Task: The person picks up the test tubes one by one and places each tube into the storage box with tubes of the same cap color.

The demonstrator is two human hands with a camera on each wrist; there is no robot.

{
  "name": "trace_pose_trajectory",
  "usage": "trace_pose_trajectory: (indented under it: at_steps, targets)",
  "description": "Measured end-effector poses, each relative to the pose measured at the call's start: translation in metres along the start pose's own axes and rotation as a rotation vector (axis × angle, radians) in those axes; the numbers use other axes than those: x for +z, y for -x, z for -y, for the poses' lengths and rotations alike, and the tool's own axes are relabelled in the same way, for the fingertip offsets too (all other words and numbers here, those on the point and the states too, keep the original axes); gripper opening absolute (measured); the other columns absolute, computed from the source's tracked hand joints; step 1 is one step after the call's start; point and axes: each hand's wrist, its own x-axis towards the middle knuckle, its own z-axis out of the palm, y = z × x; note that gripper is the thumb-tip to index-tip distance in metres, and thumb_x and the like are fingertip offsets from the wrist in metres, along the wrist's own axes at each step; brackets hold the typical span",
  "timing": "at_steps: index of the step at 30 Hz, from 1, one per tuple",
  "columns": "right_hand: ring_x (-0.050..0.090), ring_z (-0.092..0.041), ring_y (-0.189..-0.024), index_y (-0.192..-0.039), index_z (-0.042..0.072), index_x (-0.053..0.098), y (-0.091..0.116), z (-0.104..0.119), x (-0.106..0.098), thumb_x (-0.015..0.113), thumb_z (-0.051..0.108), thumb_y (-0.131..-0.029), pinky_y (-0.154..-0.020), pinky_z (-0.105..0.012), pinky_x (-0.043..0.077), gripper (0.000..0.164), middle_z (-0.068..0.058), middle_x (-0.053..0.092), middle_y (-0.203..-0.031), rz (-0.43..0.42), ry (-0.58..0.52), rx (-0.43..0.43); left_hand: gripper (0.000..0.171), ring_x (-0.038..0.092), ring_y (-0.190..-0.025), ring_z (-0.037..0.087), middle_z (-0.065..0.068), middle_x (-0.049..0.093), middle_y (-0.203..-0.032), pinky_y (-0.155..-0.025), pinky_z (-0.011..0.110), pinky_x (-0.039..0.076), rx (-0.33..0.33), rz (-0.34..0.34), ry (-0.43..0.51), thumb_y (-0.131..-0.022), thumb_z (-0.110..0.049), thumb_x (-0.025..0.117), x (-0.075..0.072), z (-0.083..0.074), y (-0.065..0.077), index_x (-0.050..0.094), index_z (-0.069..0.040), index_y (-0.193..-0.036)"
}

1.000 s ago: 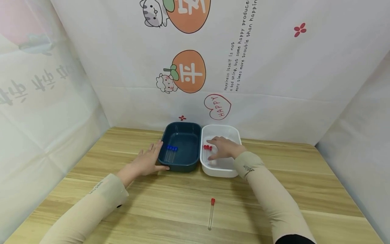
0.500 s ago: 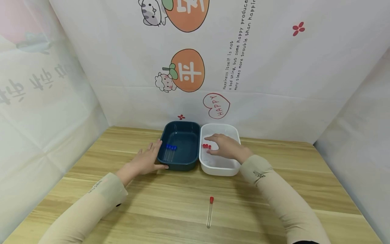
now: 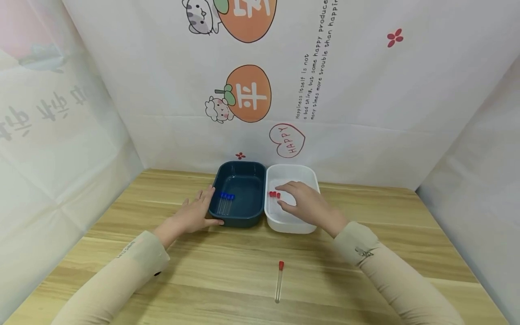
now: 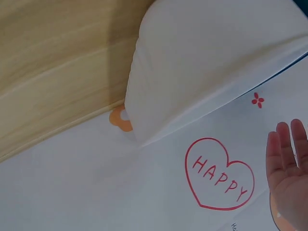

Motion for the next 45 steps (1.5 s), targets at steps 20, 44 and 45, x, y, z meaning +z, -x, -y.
trace_pose_trajectory:
  at_steps: [20, 44, 45]
  targets:
    - [0.068, -0.028, -0.107, -0.124, 0.007, 0.071, 0.075, 0.021, -0.008, 0.08, 0.011, -0.088, -0.084, -0.047, 0.059, 0.038, -0.006, 0.072, -0.121, -0.146, -0.084, -0.051, 0.115, 0.009, -0.154, 0.044, 0.017, 0.004, -0.171, -0.114, 0.074, 0.014, -0.007, 0.004, 0.008, -0.091, -0.063, 0.068, 0.0, 0.0, 0.001, 0.006, -0.001, -0.164]
    - [0.062, -0.036, -0.119, -0.139, 0.004, 0.061, 0.113, 0.042, 0.029, 0.081, 0.042, -0.088, -0.095, -0.053, 0.053, 0.067, -0.015, 0.062, -0.135, 0.131, -0.021, 0.001, 0.114, 0.009, -0.154, 0.043, 0.016, 0.004, -0.171, -0.114, 0.073, 0.014, -0.011, 0.005, 0.023, -0.091, -0.061, 0.069, -0.005, -0.004, 0.003, 0.006, -0.001, -0.164]
    - [0.062, -0.034, -0.119, -0.138, 0.003, 0.062, 0.114, 0.042, 0.031, 0.081, 0.043, -0.087, -0.096, -0.052, 0.052, 0.067, -0.014, 0.062, -0.134, 0.131, -0.006, -0.008, 0.114, 0.009, -0.154, 0.043, 0.016, 0.004, -0.171, -0.114, 0.073, 0.014, -0.01, 0.005, 0.023, -0.091, -0.061, 0.069, -0.005, -0.004, 0.003, 0.006, -0.001, -0.164]
